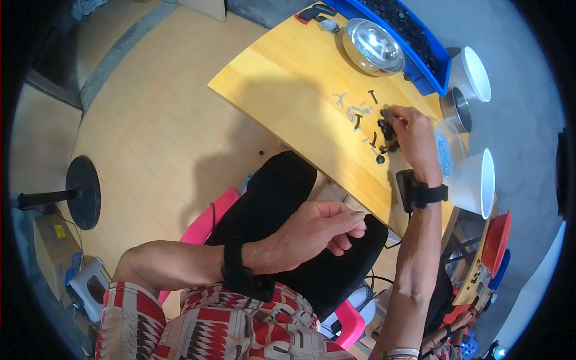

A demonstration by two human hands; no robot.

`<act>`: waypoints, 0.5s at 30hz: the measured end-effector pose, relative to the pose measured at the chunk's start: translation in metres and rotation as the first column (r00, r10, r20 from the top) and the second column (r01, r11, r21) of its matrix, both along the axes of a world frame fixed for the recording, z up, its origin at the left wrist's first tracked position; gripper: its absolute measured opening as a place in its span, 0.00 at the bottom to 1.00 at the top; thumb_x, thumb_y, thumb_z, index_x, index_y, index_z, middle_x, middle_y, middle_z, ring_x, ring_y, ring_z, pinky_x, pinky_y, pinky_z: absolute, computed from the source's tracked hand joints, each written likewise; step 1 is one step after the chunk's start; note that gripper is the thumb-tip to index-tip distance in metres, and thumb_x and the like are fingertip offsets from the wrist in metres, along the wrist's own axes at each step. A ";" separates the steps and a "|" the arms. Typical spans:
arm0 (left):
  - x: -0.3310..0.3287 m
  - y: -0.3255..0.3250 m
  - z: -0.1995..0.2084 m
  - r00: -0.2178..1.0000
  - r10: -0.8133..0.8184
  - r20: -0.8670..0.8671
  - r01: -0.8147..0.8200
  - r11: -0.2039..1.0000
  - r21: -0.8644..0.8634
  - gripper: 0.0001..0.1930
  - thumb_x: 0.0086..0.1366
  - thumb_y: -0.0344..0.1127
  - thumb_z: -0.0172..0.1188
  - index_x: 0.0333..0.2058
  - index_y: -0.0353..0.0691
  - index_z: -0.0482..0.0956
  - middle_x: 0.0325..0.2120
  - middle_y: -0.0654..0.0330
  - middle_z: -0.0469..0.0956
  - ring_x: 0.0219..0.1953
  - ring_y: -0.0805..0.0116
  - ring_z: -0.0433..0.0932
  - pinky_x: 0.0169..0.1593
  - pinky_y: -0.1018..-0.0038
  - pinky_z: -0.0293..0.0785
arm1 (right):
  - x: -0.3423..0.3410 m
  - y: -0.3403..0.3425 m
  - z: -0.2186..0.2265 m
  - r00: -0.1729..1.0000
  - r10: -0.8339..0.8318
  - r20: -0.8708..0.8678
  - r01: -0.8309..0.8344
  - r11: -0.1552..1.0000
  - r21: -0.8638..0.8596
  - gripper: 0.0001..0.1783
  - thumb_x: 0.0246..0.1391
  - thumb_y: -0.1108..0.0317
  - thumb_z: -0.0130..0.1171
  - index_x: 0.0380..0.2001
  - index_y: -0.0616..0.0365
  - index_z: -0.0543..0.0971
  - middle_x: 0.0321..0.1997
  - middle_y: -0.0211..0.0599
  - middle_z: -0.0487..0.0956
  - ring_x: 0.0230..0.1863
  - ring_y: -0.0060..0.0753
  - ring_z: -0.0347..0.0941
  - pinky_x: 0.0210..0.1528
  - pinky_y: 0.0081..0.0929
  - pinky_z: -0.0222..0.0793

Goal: Assembling small black plastic components by hand at a workshop table.

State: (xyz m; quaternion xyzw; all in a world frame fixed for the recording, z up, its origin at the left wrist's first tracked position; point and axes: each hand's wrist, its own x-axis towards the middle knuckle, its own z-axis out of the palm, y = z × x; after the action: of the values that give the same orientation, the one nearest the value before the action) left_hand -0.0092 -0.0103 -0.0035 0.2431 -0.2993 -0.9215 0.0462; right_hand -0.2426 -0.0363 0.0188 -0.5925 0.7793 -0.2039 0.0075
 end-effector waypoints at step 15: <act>0.001 0.005 0.000 1.000 -0.027 0.005 0.027 0.998 -0.050 0.12 0.62 0.41 0.50 0.31 0.37 0.75 0.25 0.64 0.75 0.25 0.80 0.72 0.30 0.82 0.71 | 0.012 0.022 0.009 0.970 -0.177 0.167 0.163 0.982 0.095 0.11 0.43 0.69 0.57 0.31 0.62 0.78 0.29 0.46 0.77 0.30 0.40 0.75 0.34 0.28 0.68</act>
State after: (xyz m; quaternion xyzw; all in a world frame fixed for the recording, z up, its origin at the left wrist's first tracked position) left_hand -0.0078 -0.0056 -0.0034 0.2398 -0.3257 -0.9137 0.0390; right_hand -0.2306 -0.0148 0.0279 -0.5024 0.8312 -0.2234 0.0824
